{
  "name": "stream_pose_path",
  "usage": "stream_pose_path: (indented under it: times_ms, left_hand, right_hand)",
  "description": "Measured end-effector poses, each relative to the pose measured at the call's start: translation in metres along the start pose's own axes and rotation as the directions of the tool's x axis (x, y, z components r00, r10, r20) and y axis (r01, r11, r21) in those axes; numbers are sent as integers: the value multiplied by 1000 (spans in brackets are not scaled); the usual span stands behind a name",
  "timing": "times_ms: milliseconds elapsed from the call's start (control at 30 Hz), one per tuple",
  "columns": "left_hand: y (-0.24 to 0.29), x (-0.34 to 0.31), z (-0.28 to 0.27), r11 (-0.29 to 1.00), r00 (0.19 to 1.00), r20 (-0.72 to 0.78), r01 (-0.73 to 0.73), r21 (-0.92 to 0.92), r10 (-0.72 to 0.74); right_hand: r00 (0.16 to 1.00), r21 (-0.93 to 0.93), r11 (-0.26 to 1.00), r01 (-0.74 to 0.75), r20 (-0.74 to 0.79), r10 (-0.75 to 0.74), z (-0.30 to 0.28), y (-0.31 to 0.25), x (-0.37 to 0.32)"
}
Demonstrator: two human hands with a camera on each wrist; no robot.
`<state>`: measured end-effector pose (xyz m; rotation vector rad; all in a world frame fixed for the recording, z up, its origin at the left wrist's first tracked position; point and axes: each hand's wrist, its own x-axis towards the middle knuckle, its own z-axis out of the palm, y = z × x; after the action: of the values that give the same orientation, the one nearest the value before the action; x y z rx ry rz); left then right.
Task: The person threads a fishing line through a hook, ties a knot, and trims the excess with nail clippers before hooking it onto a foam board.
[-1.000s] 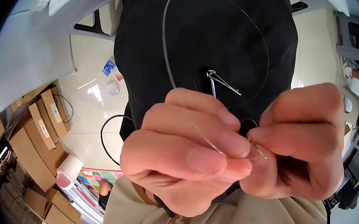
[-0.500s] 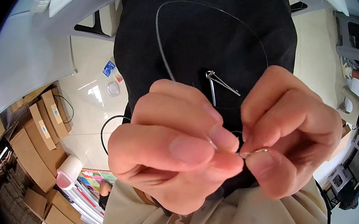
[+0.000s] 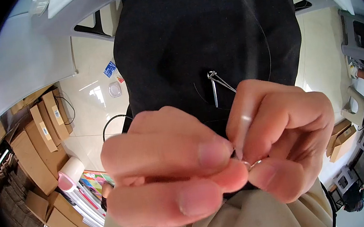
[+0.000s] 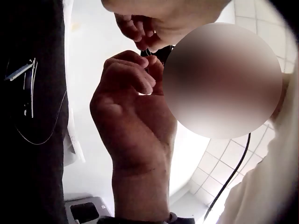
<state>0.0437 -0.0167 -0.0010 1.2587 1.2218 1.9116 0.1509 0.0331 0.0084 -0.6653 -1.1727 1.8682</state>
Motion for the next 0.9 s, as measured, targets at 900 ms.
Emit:
stream_pose_path:
  times_ms: [900]
  left_hand:
    - [39, 6, -2, 675, 885, 6, 359, -644, -465]
  right_hand:
    - [597, -845, 414, 338, -148, -789, 69, 11, 2]
